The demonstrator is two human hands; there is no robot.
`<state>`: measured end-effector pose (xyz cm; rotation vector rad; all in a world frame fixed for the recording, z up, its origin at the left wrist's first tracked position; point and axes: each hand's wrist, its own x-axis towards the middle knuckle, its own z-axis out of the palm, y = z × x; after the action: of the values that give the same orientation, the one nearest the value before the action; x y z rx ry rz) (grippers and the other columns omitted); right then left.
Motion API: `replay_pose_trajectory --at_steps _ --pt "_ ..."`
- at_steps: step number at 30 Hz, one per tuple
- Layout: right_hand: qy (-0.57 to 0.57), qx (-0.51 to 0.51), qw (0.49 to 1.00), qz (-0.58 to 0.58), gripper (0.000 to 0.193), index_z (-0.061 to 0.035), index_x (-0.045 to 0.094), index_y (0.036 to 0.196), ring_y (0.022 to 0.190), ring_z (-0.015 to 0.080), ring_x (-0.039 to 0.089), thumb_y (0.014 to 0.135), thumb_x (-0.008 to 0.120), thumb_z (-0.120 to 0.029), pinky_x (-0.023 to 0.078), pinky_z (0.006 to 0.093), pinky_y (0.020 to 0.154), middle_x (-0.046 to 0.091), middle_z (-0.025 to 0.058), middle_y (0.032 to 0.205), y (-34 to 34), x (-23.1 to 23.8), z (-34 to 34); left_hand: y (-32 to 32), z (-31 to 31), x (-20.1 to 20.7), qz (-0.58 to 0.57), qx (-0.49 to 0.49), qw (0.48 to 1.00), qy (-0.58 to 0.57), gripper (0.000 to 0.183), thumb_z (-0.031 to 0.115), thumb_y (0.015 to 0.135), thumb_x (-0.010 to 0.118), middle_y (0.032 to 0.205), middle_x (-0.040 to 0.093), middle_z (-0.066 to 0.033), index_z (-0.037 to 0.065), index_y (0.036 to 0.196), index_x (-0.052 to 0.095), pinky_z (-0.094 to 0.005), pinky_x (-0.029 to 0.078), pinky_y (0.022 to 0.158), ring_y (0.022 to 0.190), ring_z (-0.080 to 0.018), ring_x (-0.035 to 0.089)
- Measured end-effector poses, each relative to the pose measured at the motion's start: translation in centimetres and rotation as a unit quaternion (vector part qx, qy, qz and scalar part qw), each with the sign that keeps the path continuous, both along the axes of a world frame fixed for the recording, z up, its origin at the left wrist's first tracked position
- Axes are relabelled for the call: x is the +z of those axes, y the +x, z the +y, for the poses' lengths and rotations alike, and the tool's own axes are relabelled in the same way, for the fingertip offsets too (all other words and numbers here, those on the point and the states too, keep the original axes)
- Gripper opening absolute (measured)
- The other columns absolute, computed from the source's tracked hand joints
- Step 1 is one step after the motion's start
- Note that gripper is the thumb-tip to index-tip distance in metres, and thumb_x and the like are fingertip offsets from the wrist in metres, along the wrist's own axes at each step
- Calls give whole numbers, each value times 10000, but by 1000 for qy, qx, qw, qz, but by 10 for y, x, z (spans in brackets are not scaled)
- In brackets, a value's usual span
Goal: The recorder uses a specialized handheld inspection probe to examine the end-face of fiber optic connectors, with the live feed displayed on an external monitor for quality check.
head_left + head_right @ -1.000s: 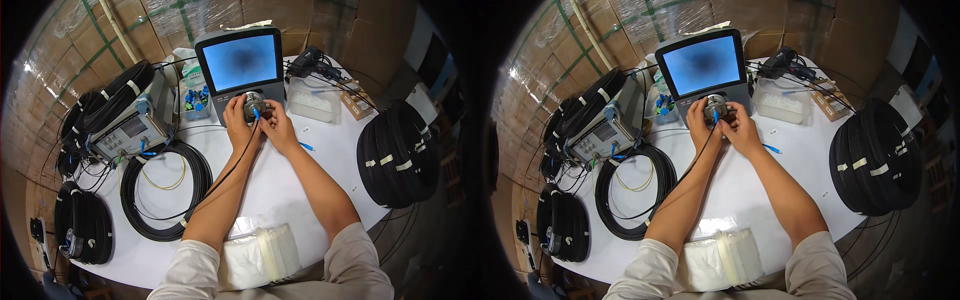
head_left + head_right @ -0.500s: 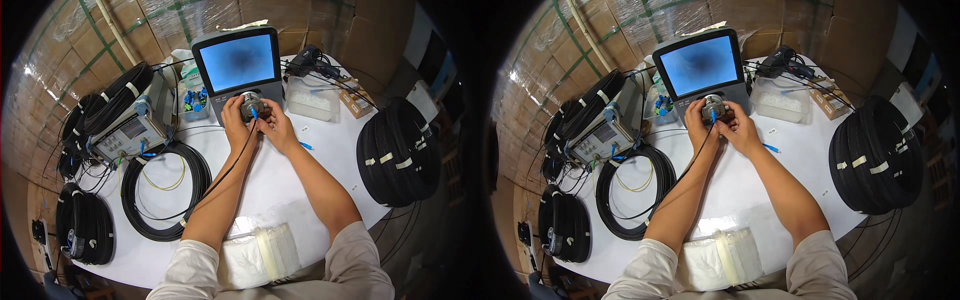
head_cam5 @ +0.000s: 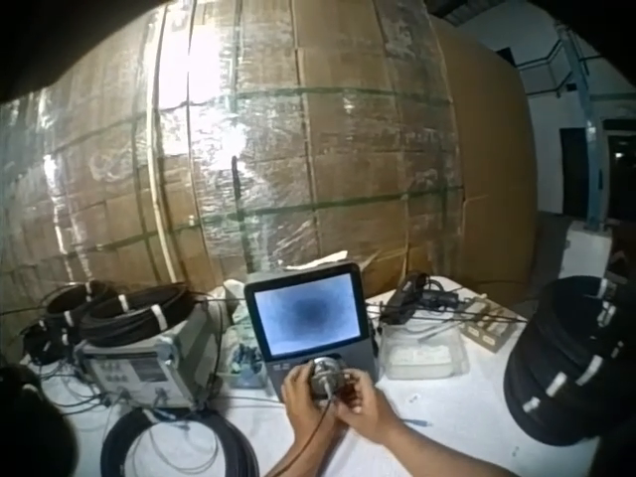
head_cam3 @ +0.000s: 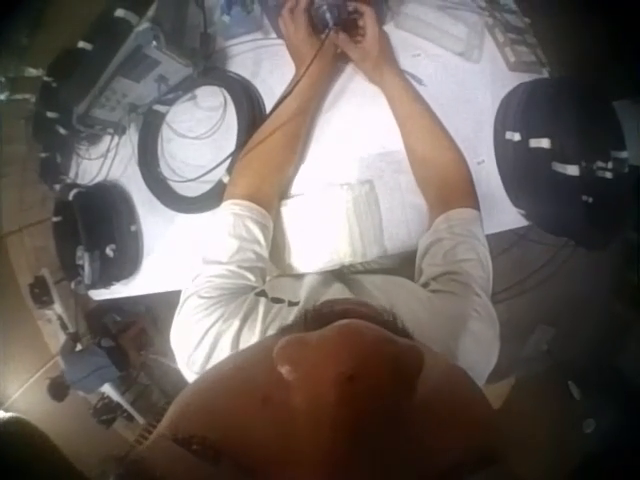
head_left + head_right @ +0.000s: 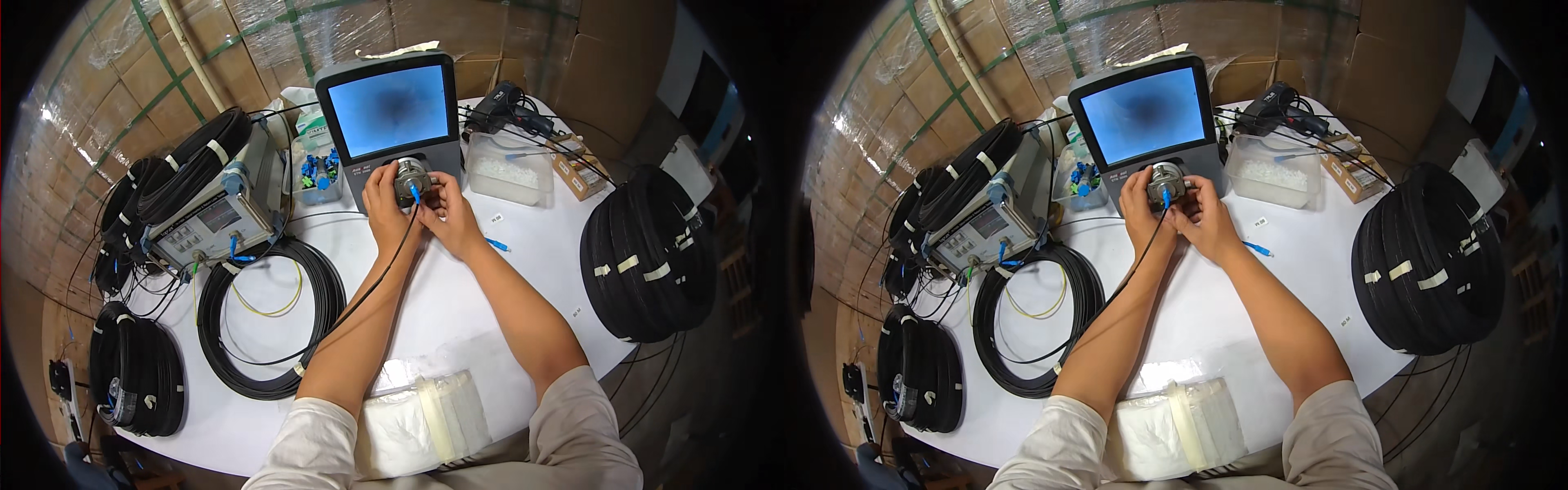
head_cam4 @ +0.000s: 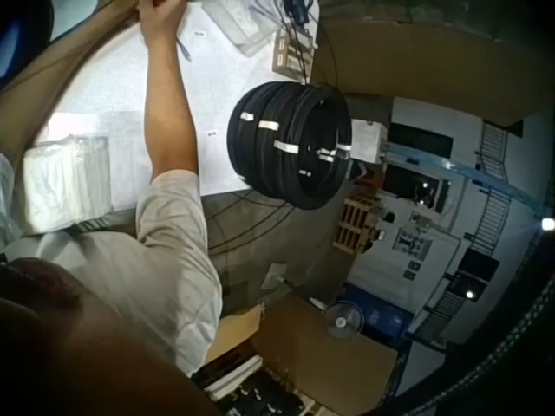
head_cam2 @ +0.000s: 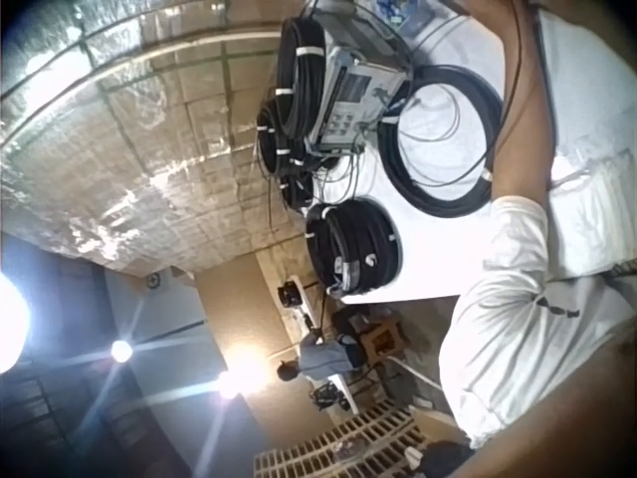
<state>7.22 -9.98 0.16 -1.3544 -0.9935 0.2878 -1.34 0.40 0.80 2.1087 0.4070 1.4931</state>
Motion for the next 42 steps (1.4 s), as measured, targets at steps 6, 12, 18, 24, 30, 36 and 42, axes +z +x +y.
replay_pose_trajectory --at_steps 6,12,18,24,30,36,42 --pt "-9 -11 1000 -12 632 -47 411 1435 926 166 694 935 778 -172 572 315 800 678 118 1113 0 5 -4 0 -2 3 2 -32 999 -24 705 -70 708 737 1368 537 -134 93 1373 569 -456 443 1044 1251 -383 503" --pt "-6 -2 1000 17 678 -80 425 1471 926 157 674 924 806 -200 567 309 812 651 99 1128 2 4 -4 2 -2 4 5 -26 999 -37 673 -77 708 736 1368 541 -138 70 1342 565 -458 441 1048 1252 -388 505" --pt "-4 -2 1000 16 694 -86 421 1490 920 149 667 920 807 -169 563 301 808 645 80 1110 2 4 -4 4 -5 4 -4 -14 999 -38 659 -28 729 760 1367 541 -140 73 1349 560 -457 441 1050 1263 -389 501" --pt "-6 1 1000 14 683 -89 427 1487 922 151 670 919 801 -155 562 300 802 649 82 1116 1 4 -3 2 -3 2 4 -5 1000 -13 707 0 730 777 1370 535 -138 88 1393 547 -459 441 1048 1262 -386 498" --pt "-43 19 998 39 715 -92 375 1534 1059 142 634 946 777 -165 514 278 888 591 68 1193 -1 10 -5 -2 -1 4 -1 -17 1000 -5 721 -95 695 751 1360 537 -135 83 1367 557 -451 436 1049 1243 -383 506" --pt "-53 8 998 28 748 -86 364 1548 1047 138 631 938 786 -178 512 278 890 610 69 1167 0 10 -7 1 -4 7 9 -10 1000 -21 689 -114 687 749 1355 547 -127 62 1327 564 -446 436 1052 1251 -380 506" --pt "-15 -13 1000 -18 752 -77 397 1520 876 146 654 903 812 -187 566 301 799 650 98 1098 1 1 -3 4 -6 3 -9 3 1000 -16 673 -50 719 772 1351 552 -119 81 1346 564 -450 457 1033 1249 -374 511"
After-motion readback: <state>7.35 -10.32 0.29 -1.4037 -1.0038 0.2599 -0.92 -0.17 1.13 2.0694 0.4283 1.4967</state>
